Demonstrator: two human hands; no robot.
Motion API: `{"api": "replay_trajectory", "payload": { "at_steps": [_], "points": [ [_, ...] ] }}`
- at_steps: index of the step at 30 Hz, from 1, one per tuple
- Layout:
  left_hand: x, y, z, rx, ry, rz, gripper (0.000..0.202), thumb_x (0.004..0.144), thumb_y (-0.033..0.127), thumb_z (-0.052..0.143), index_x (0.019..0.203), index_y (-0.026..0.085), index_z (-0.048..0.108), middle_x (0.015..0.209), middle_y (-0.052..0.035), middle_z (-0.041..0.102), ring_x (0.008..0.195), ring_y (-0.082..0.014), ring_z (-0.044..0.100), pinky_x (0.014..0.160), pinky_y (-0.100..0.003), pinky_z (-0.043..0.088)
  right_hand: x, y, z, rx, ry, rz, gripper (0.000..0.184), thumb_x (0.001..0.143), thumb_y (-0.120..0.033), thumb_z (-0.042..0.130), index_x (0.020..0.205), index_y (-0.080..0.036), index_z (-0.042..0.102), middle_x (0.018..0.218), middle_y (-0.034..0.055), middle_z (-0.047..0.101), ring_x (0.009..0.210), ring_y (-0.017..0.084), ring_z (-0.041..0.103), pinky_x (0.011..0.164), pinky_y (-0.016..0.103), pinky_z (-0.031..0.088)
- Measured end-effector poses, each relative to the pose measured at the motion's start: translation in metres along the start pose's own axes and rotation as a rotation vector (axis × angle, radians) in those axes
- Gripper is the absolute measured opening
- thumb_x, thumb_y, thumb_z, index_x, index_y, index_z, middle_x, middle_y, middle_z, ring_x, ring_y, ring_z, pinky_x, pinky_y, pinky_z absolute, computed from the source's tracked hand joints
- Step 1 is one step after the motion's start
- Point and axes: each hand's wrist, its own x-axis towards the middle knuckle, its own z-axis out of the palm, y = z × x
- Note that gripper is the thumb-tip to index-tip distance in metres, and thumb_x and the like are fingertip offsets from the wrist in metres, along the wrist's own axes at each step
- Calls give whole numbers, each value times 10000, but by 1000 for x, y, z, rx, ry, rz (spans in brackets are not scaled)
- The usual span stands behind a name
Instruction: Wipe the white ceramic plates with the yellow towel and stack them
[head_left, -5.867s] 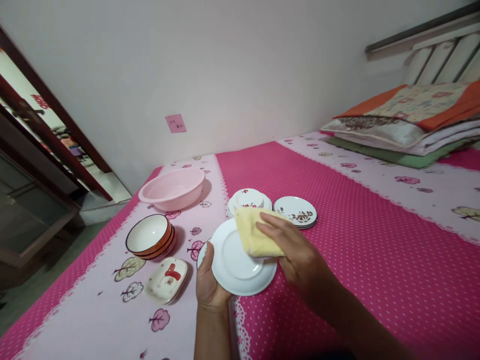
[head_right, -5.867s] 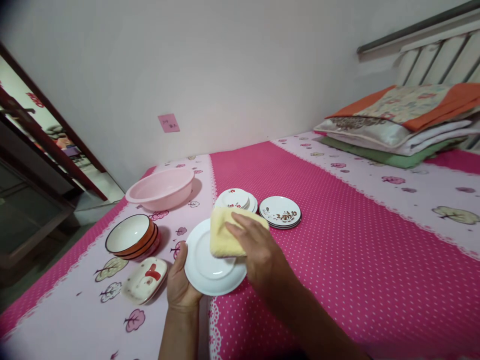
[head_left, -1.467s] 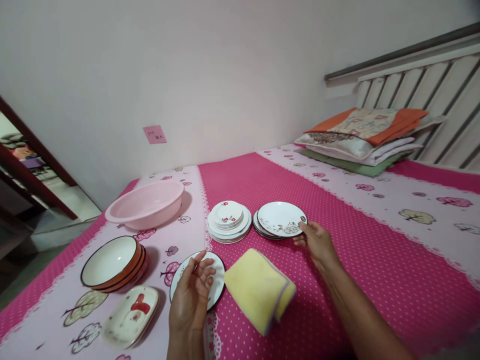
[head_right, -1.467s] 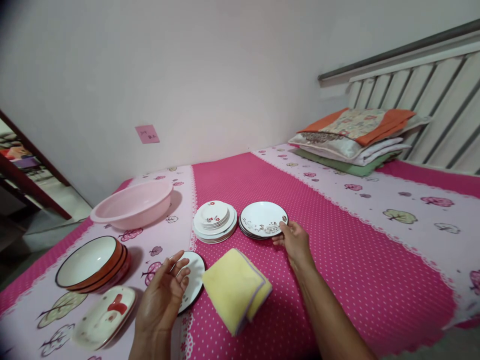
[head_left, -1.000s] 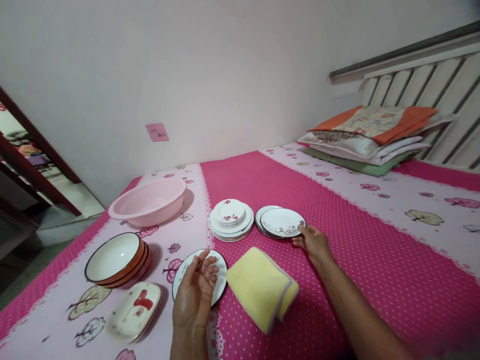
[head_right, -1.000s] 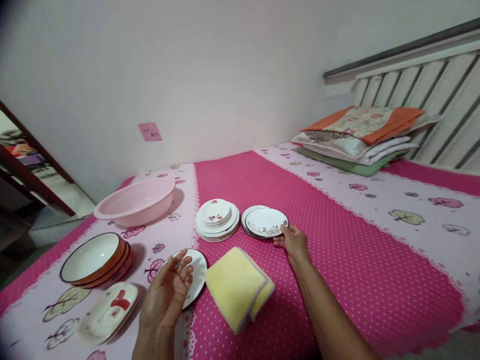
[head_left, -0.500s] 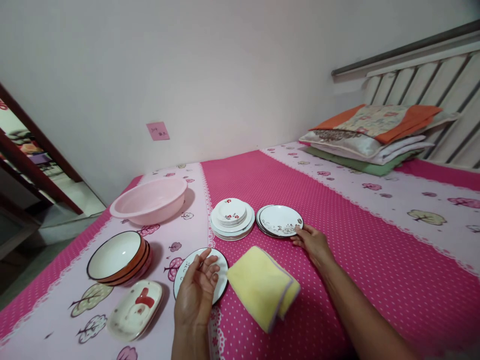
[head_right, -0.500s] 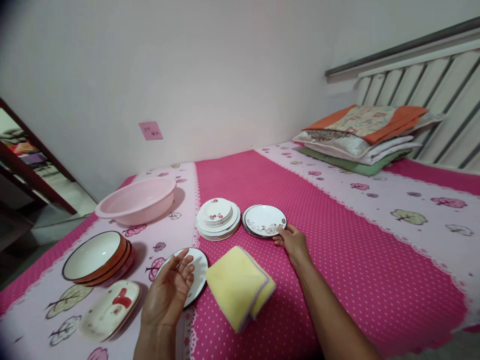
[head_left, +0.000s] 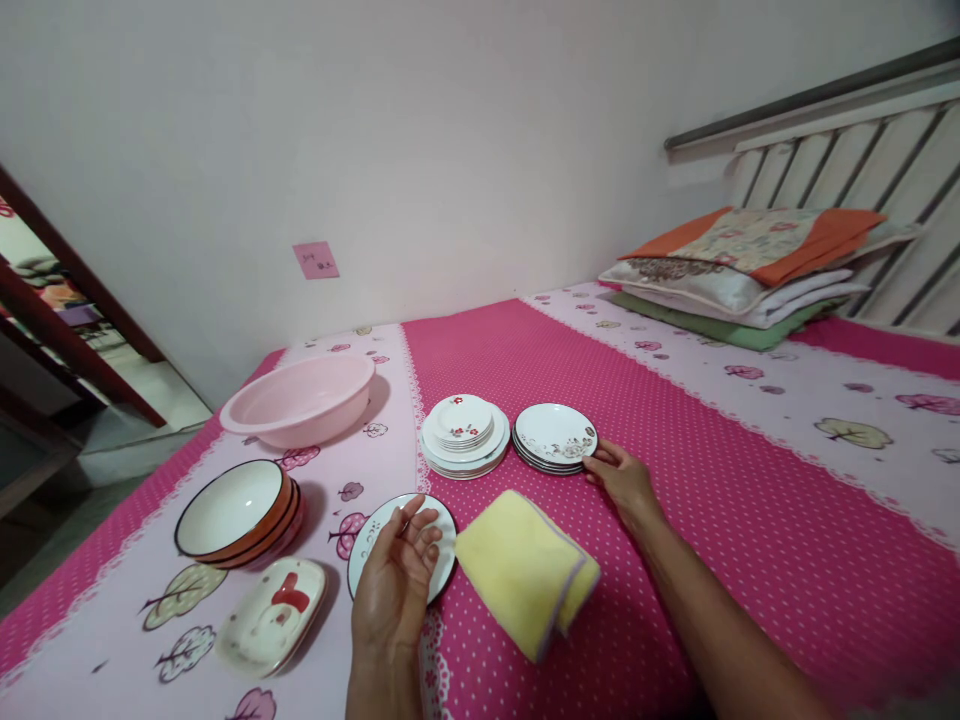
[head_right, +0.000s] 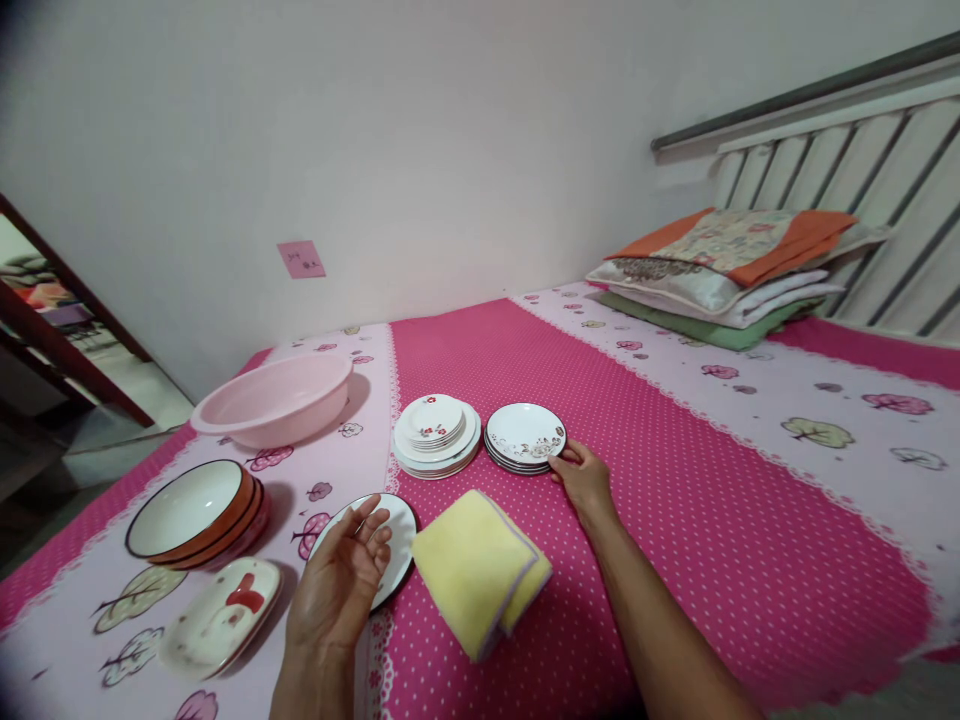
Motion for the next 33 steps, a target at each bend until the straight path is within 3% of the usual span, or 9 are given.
{"api": "replay_trajectory", "payload": {
  "at_steps": [4, 14, 27, 30, 33],
  "points": [
    [0, -1, 1, 5, 1, 0, 241, 989, 175, 496, 1048, 76, 708, 821, -91, 742, 612, -126, 684, 551, -191, 554, 0, -1, 2, -72, 4, -24, 614, 677, -255, 810, 1263, -125, 680, 1157, 132, 758, 733, 164, 729, 556, 233, 610],
    [0, -3, 2, 16, -9, -5, 239, 993, 172, 489, 1043, 78, 704, 815, -90, 745, 610, -129, 691, 545, -188, 552, -3, -7, 4, -162, 0, -40, 564, 735, -209, 748, 1293, -165, 685, 1252, 124, 735, 732, 156, 730, 540, 228, 609],
    [1, -3, 2, 23, -3, -10, 239, 986, 173, 495, 1031, 80, 710, 812, -84, 741, 601, -122, 683, 542, -186, 542, 1, 5, 3, -127, 59, -61, 512, 762, -291, 769, 1249, -153, 693, 1167, 119, 742, 657, 138, 706, 530, 240, 624],
    [1, -3, 3, 45, -36, 4, 240, 983, 188, 504, 1032, 80, 712, 819, -89, 742, 613, -122, 679, 555, -187, 535, 0, 10, 2, -93, 87, -57, 533, 790, -294, 746, 1289, -132, 652, 1182, 138, 727, 677, 144, 718, 564, 251, 638],
    [-1, -7, 3, 98, -145, 21, 230, 953, 248, 578, 1032, 80, 714, 811, -93, 737, 631, -129, 670, 583, -197, 529, -4, 13, 0, -63, 106, -49, 521, 833, -279, 708, 1323, -130, 614, 1158, 128, 729, 699, 138, 730, 635, 253, 647]
  ]
}}
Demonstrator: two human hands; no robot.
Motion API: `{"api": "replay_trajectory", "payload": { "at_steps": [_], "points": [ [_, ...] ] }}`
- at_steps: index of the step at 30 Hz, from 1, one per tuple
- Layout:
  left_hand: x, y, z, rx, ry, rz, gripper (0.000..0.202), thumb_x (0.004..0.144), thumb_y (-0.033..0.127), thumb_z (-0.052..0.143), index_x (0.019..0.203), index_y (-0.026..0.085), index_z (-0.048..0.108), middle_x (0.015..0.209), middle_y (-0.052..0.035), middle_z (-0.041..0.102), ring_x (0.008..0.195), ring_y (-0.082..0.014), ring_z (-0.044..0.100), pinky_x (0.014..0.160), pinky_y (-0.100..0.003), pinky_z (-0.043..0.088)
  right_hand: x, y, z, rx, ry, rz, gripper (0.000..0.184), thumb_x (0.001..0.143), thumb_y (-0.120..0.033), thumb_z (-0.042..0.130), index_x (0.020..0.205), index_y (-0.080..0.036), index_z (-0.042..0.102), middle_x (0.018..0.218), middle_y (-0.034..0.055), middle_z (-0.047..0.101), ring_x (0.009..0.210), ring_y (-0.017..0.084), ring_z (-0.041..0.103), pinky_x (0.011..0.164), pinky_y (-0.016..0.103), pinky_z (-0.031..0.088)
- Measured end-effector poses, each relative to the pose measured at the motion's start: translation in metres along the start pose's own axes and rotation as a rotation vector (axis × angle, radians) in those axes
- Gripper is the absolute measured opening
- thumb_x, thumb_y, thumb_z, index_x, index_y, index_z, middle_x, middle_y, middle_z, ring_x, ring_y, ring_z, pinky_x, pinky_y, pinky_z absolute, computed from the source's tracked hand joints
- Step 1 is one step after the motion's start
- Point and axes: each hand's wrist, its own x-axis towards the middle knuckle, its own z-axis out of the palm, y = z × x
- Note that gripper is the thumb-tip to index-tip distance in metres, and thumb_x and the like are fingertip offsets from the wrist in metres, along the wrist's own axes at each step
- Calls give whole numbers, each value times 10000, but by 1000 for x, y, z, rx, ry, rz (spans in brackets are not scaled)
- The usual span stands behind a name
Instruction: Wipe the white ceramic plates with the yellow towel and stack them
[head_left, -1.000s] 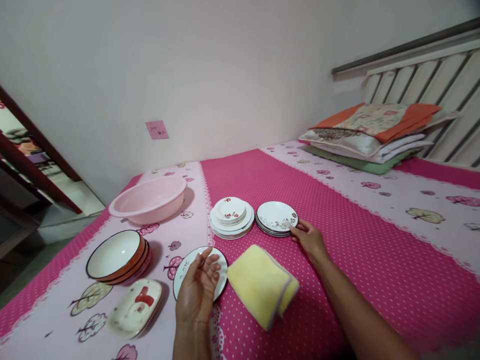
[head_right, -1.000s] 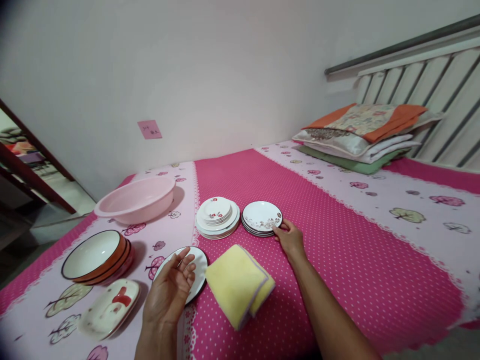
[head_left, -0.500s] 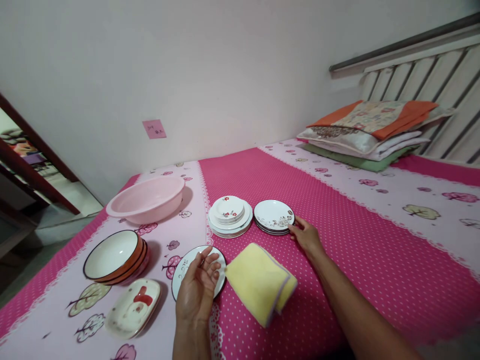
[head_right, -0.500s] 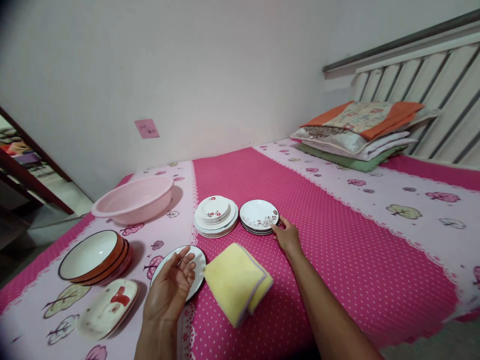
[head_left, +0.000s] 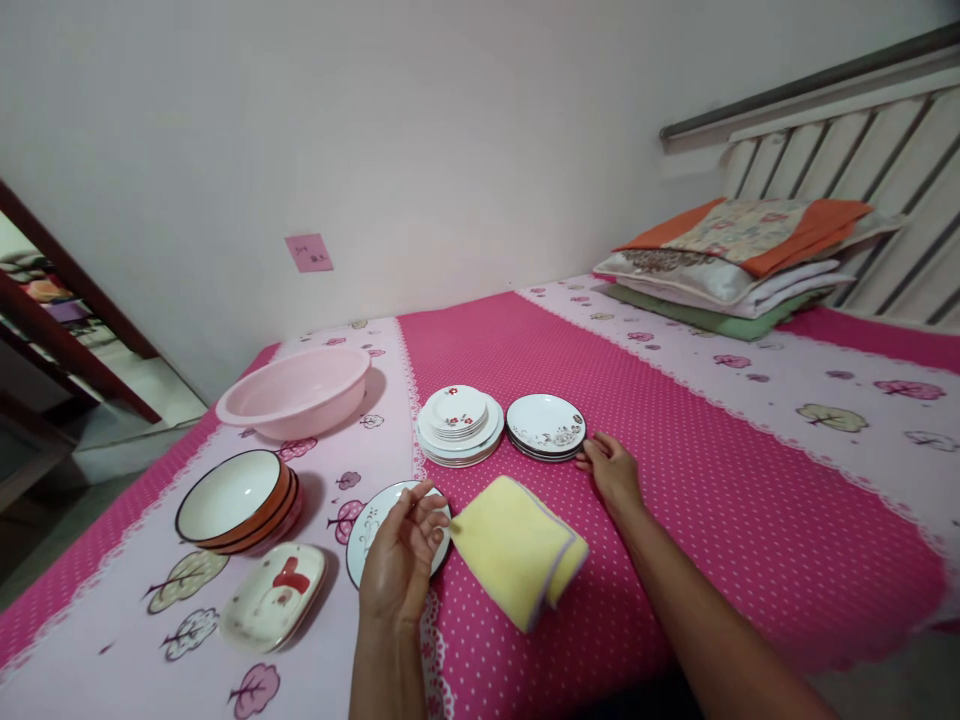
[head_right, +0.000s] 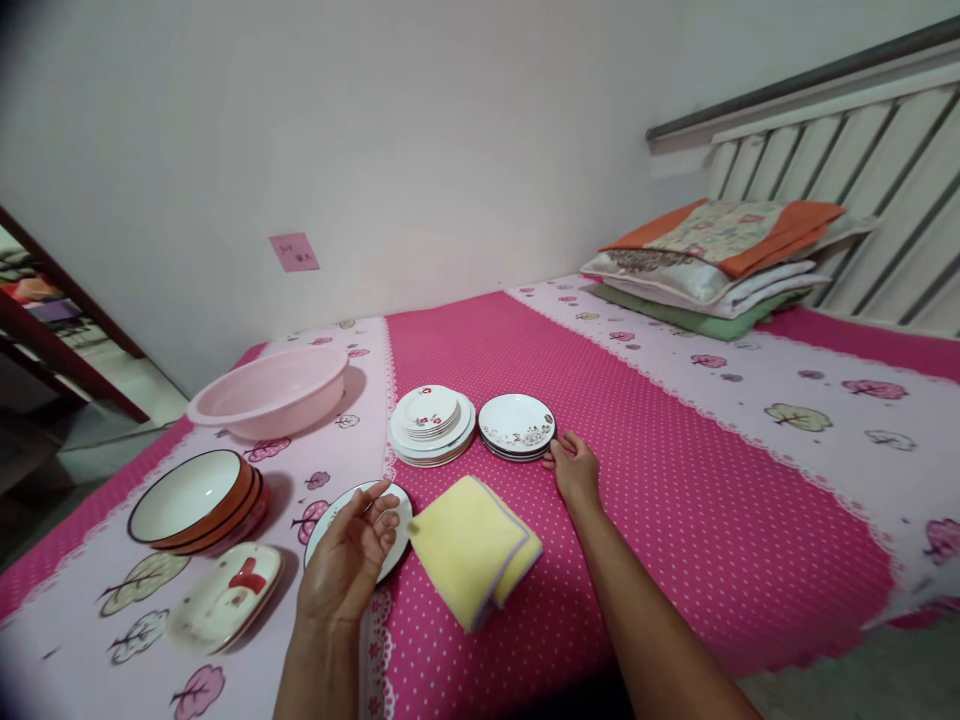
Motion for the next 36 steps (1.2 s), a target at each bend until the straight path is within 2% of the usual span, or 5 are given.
{"api": "replay_trajectory", "payload": {
  "at_steps": [11, 16, 21, 30, 36],
  "points": [
    [-31, -42, 3, 548, -159, 144, 401, 818, 534, 709, 880, 138, 690, 678, -38, 656, 556, -147, 554, 571, -268, 415, -52, -2, -7, -58, -41, 129, 329, 980, -345, 642, 1258, -172, 615, 1223, 86, 661, 1002, 216, 681, 847, 418, 598],
    [-60, -82, 10, 780, 29, 341, 230, 692, 360, 808, 778, 206, 661, 788, -38, 607, 776, -230, 560, 778, -357, 449, -94, -6, -12, -85, -241, 179, 284, 979, -354, 643, 1188, -162, 646, 1160, 71, 682, 952, 199, 686, 819, 392, 598],
    [-79, -113, 5, 800, 260, 422, 503, 601, 255, 821, 1060, 172, 633, 1147, -158, 559, 1201, -383, 484, 1081, -507, 342, -136, -10, -13, -13, -403, 159, 210, 881, -345, 733, 929, -144, 700, 885, 29, 749, 796, 191, 712, 752, 343, 585],
    [-58, -92, 3, 531, 58, 402, 587, 682, 159, 691, 1263, 191, 611, 1266, -123, 685, 1200, -263, 627, 1021, -342, 470, -195, -30, -26, 199, -536, 134, 639, 510, -379, 847, 1095, -224, 643, 1086, 105, 790, 993, 290, 749, 798, 372, 601],
    [-49, -93, -22, 437, 153, 275, 532, 707, 302, 783, 1188, 141, 624, 837, -47, 711, 784, -205, 677, 726, -309, 512, -196, -27, -29, -10, -608, 233, 395, 644, -471, 757, 891, -200, 609, 692, 72, 758, 575, 255, 738, 483, 331, 572]
  ]
}}
